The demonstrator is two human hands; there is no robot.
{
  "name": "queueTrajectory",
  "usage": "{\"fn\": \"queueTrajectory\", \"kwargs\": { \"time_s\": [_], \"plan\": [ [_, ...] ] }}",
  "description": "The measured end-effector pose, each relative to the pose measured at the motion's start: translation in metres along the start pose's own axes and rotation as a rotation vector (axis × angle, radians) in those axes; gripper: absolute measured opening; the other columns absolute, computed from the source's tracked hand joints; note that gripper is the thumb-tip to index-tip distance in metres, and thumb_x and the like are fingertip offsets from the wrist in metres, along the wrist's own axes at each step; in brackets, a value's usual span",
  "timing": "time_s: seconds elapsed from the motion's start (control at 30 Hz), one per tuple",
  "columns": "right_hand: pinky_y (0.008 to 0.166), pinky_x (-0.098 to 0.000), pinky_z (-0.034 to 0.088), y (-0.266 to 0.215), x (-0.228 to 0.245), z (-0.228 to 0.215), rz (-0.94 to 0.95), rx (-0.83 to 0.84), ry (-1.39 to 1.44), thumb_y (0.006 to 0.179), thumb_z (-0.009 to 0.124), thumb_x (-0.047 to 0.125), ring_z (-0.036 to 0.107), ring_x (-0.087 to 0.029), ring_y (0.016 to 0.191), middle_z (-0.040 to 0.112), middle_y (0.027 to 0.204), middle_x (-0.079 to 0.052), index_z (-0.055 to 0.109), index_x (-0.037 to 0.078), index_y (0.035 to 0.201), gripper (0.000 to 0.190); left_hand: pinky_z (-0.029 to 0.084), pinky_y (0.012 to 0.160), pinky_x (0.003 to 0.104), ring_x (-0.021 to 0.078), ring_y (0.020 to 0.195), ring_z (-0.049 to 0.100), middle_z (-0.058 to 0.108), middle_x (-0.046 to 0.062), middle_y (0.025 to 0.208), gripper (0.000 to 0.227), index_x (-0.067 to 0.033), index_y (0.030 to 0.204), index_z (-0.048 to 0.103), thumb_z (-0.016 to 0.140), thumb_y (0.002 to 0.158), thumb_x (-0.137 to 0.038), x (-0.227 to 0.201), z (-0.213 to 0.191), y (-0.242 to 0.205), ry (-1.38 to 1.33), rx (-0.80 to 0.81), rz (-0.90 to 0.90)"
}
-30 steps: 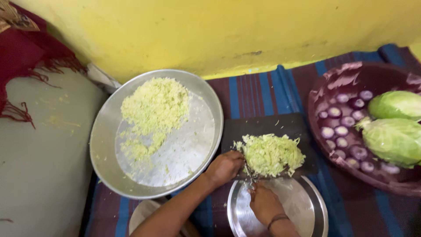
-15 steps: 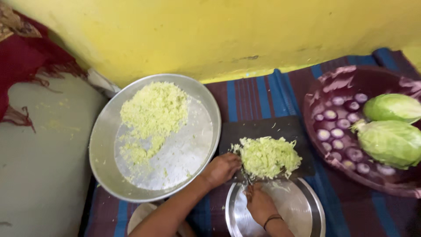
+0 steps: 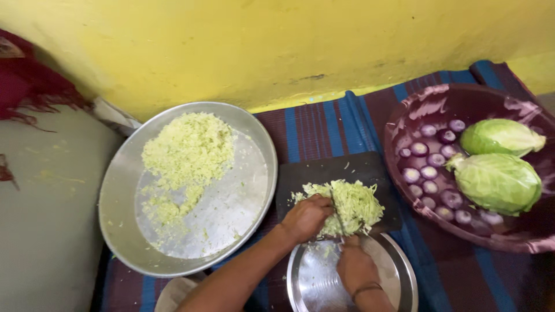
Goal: The person chops cabbage on a board using a knife, moving the chopped pieces into a separate metal plate and a small bowl.
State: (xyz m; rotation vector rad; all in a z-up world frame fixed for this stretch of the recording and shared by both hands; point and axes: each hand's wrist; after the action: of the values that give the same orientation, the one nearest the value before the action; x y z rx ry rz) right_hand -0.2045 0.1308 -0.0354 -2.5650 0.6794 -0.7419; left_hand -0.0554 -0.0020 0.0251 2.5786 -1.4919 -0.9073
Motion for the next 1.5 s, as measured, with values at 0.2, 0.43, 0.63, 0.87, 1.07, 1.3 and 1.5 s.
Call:
{"fn": "queueTrajectory", "kwargs": {
  "time_s": [0.2,0.43,0.63,0.87,1.07,1.3,1.5],
  "plan": [
    [0.091,-0.0565,0.054,0.007,0.003,-0.012,-0.074,0.031,0.004,0.097,0.047,0.016,0.07,-0.049,0.101,0.071,0.103,-0.031,0.046,0.003,0.121,0.028,0.054,0.093,0.04,0.0311,0.107,0.066,0.07,0.011,0.106,0.028,-0.0028,0.098,0.074,0.063,0.073,0.002,0.001,-0.004,0.002,0.032,0.044,0.013],
    [0.088,-0.0552,0.055,0.016,-0.016,0.019,-0.233,-0.048,0.08,0.092,0.052,0.014,0.07,-0.047,0.098,0.069,0.104,-0.031,0.053,0.002,0.113,0.024,0.054,0.091,0.041,0.0329,0.103,0.066,0.069,0.013,0.102,0.019,-0.0014,0.097,0.071,0.065,0.079,0.0,0.009,0.002,-0.004,-0.024,-0.015,0.02],
    [0.087,-0.0559,0.055,0.023,-0.012,0.015,-0.25,-0.084,0.11,0.089,0.051,0.012,0.07,-0.047,0.097,0.071,0.102,-0.028,0.053,0.005,0.116,0.028,0.054,0.092,0.04,0.033,0.104,0.066,0.069,0.014,0.102,0.02,-0.0013,0.1,0.072,0.064,0.083,0.0,0.004,0.007,-0.009,-0.047,-0.07,-0.022],
    [0.088,-0.0535,0.055,0.0,-0.038,-0.032,-0.176,-0.245,0.216,0.094,0.055,0.026,0.07,-0.045,0.1,0.074,0.1,-0.025,0.055,0.009,0.115,0.027,0.046,0.111,0.046,0.0381,0.128,0.059,0.068,0.017,0.129,0.023,-0.0015,0.112,0.072,0.062,0.092,-0.008,-0.025,0.024,-0.021,-0.066,-0.42,-0.31],
    [0.089,-0.0553,0.055,0.019,-0.088,-0.039,0.025,-0.234,0.13,0.096,0.056,0.026,0.07,-0.046,0.1,0.074,0.101,-0.024,0.055,0.008,0.117,0.028,0.005,0.123,0.057,0.0514,0.151,0.009,0.015,0.039,0.16,0.102,0.01,0.155,0.013,0.061,0.098,-0.059,-0.059,0.075,0.02,0.015,-0.436,-0.992],
    [0.087,-0.0529,0.056,0.026,-0.096,-0.009,-0.121,-0.252,0.181,0.088,0.058,0.021,0.07,-0.043,0.097,0.074,0.097,-0.024,0.062,0.012,0.11,0.024,-0.007,0.119,0.063,0.0484,0.153,-0.009,-0.002,0.035,0.163,0.127,0.0041,0.156,0.002,0.069,0.079,-0.072,-0.093,0.086,0.073,0.05,-0.349,-1.162],
    [0.089,-0.0541,0.056,0.022,-0.113,-0.029,0.041,-0.193,0.171,0.093,0.061,0.028,0.07,-0.046,0.098,0.074,0.095,-0.027,0.059,0.01,0.115,0.028,-0.007,0.115,0.071,0.05,0.151,-0.013,-0.006,0.033,0.164,0.124,-0.0012,0.159,0.002,0.064,0.081,-0.075,-0.1,0.087,0.082,0.122,-0.181,-1.215]
  ]
}}
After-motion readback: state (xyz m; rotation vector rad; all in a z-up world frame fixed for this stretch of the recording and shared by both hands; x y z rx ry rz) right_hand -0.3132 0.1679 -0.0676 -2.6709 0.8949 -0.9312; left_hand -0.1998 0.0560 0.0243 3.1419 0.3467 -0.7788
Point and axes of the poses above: each hand's wrist, its own y-axis towards the middle knuckle, its own z-axis out of the palm, x = y × z
